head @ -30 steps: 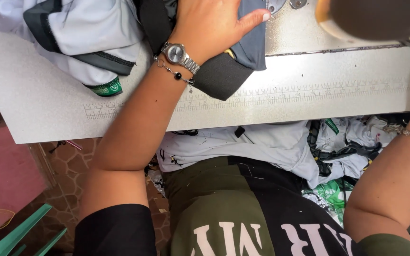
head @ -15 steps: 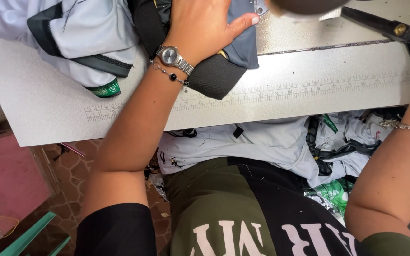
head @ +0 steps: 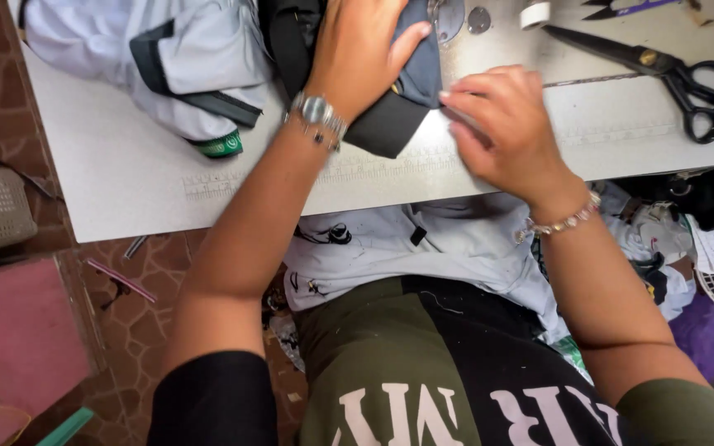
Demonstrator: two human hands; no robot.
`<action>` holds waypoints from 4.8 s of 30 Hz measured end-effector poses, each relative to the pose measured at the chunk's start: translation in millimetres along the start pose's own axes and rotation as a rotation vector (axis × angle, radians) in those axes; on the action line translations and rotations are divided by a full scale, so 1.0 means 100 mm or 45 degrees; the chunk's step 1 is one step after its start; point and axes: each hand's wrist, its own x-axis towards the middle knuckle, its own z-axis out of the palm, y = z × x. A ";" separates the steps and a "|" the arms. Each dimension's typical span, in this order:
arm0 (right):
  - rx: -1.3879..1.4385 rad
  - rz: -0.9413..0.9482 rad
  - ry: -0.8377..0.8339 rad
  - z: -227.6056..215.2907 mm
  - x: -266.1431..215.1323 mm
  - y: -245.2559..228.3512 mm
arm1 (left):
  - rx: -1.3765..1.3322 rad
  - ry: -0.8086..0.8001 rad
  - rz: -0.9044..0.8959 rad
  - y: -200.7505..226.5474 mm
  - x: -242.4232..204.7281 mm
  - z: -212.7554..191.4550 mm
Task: Trimming excess fabric from a garment with scissors and sewing pieces together using an industrial sewing machine.
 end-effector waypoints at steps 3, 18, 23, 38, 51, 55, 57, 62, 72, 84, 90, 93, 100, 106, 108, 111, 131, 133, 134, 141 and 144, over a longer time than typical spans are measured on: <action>0.007 -0.035 -0.124 0.08 0.13 0.03 | -0.398 -0.144 0.028 0.25 -0.16 -0.55; 0.227 -0.100 -0.168 0.07 0.32 0.43 | -0.232 -0.439 -0.429 0.54 -0.27 -0.60; 0.286 0.111 -0.368 0.06 0.40 0.51 | -0.256 -0.543 -0.671 0.50 -0.09 -0.62; 0.095 -0.114 -0.050 0.03 0.37 0.42 | -0.146 -0.218 -0.410 0.41 -0.21 -0.46; -0.103 -0.131 -0.127 0.15 0.20 0.20 | -0.138 -0.105 -0.286 0.17 -0.10 0.07; -0.086 -0.080 -0.200 0.08 0.17 0.13 | 0.191 -0.303 -0.346 0.23 -0.21 -0.03; -0.133 -0.091 -0.231 0.07 0.11 0.11 | 0.223 -0.327 -0.325 0.21 -0.23 -0.01; -0.249 -0.099 -0.276 0.07 0.11 0.11 | 0.249 -0.346 -0.287 0.18 -0.18 -0.04; -0.288 -0.117 -0.251 0.10 0.29 0.22 | 0.326 -0.263 -0.216 -0.07 -0.03 0.02; -0.104 -0.036 -0.200 0.19 0.47 0.35 | -0.232 -0.219 -0.192 -0.06 0.10 -0.34; 0.129 -0.007 -0.211 0.31 0.50 0.51 | -0.100 -0.309 -0.277 0.19 0.07 -0.34; 0.128 0.014 -0.218 0.29 0.51 0.58 | -0.230 -0.289 -0.317 0.02 0.04 -0.23; 0.221 0.551 -0.555 0.16 0.61 0.55 | -0.112 -0.867 -0.609 -0.32 0.10 -0.08; 0.255 0.835 -0.722 0.12 0.68 0.53 | -0.009 -0.774 -0.462 -0.36 0.10 0.00; 0.230 0.816 -0.695 0.12 0.67 0.53 | -0.001 -0.627 -0.360 -0.38 0.03 0.07; 0.209 0.675 -0.616 0.18 0.60 0.61 | 0.091 -0.314 -0.099 -0.30 0.03 0.08; -0.361 -0.002 -0.228 0.16 0.27 0.21 | 0.185 -0.219 -0.195 0.22 -0.09 0.10; -0.346 0.036 -0.292 0.16 0.25 0.22 | 0.223 -0.323 -0.293 0.18 -0.16 0.00; -0.349 0.047 -0.298 0.14 0.25 0.23 | 0.211 -0.329 -0.291 0.18 -0.18 0.02; -0.491 -0.032 -0.290 0.17 0.32 0.24 | 0.258 -0.214 -0.366 0.13 -0.19 0.07; -0.495 -0.039 -0.285 0.23 0.32 0.34 | 0.311 -0.208 -0.351 0.05 -0.10 0.10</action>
